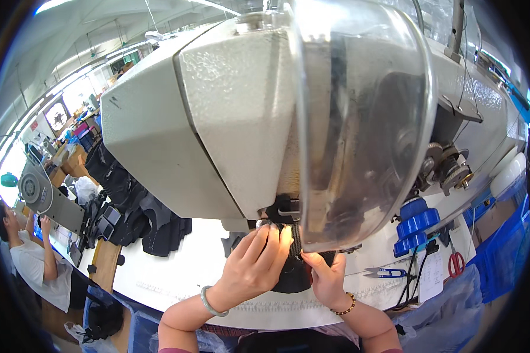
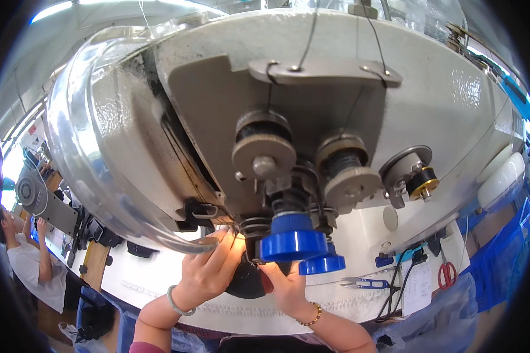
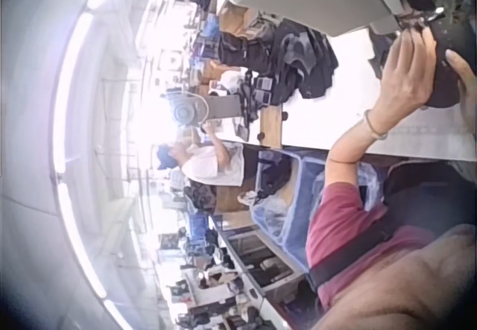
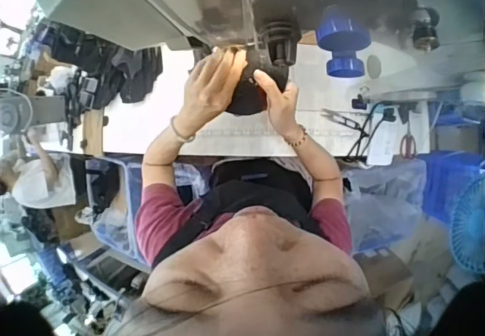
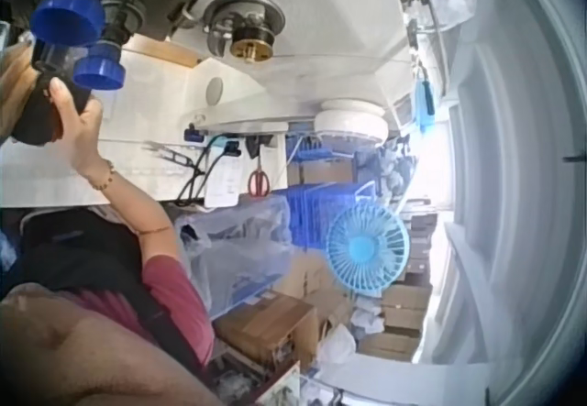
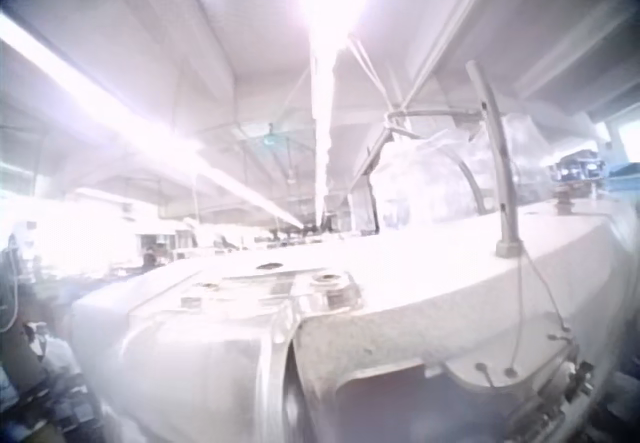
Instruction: The person aligns shoe component pieces, sews them together using a sewing machine, and places the sewn piece into a bin.
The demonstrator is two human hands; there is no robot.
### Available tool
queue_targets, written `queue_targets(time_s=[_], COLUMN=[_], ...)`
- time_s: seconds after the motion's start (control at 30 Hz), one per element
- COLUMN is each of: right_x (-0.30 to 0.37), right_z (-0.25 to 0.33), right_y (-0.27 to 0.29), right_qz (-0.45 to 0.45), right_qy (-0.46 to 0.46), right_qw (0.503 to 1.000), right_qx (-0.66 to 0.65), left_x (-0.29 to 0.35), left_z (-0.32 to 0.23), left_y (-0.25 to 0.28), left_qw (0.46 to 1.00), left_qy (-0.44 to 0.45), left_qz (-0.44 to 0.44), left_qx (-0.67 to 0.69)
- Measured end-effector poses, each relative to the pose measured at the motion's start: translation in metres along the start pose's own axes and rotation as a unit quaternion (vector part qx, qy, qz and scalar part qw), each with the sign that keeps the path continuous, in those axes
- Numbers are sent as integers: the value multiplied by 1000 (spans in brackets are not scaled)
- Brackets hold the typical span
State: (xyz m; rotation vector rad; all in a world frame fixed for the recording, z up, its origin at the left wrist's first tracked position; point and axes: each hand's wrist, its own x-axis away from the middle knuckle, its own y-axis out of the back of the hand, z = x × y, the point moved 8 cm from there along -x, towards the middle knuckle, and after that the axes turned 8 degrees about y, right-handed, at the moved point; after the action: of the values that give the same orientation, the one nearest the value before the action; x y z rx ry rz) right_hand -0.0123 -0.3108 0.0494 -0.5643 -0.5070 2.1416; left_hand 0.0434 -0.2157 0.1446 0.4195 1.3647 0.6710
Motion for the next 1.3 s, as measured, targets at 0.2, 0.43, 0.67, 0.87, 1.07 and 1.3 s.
queue_targets(time_s=[0.2,0.43,0.67,0.87,1.07,1.3], right_x=[-4,-6,1,27,25,24], right_z=[5,4,-8,-9,-32,-34], right_y=[4,10,17,-44,-33,-34], right_qz=[-23,-2,45,210,160,167], right_qy=[41,8,-99,-91,-159,-168], right_qw=[999,999,992,967,973,971], right_qx=[-1,44,-59,109,58,39], left_x=[2,20,18,11,15,16], left_z=[-7,41,38,35,38,29], left_y=[-3,-3,0,7,4,4], left_qw=[998,959,966,981,978,986], left_qy=[-23,154,97,-1,-6,-65], left_qz=[25,9,-5,-26,-25,-6], left_qx=[-59,237,241,191,207,152])
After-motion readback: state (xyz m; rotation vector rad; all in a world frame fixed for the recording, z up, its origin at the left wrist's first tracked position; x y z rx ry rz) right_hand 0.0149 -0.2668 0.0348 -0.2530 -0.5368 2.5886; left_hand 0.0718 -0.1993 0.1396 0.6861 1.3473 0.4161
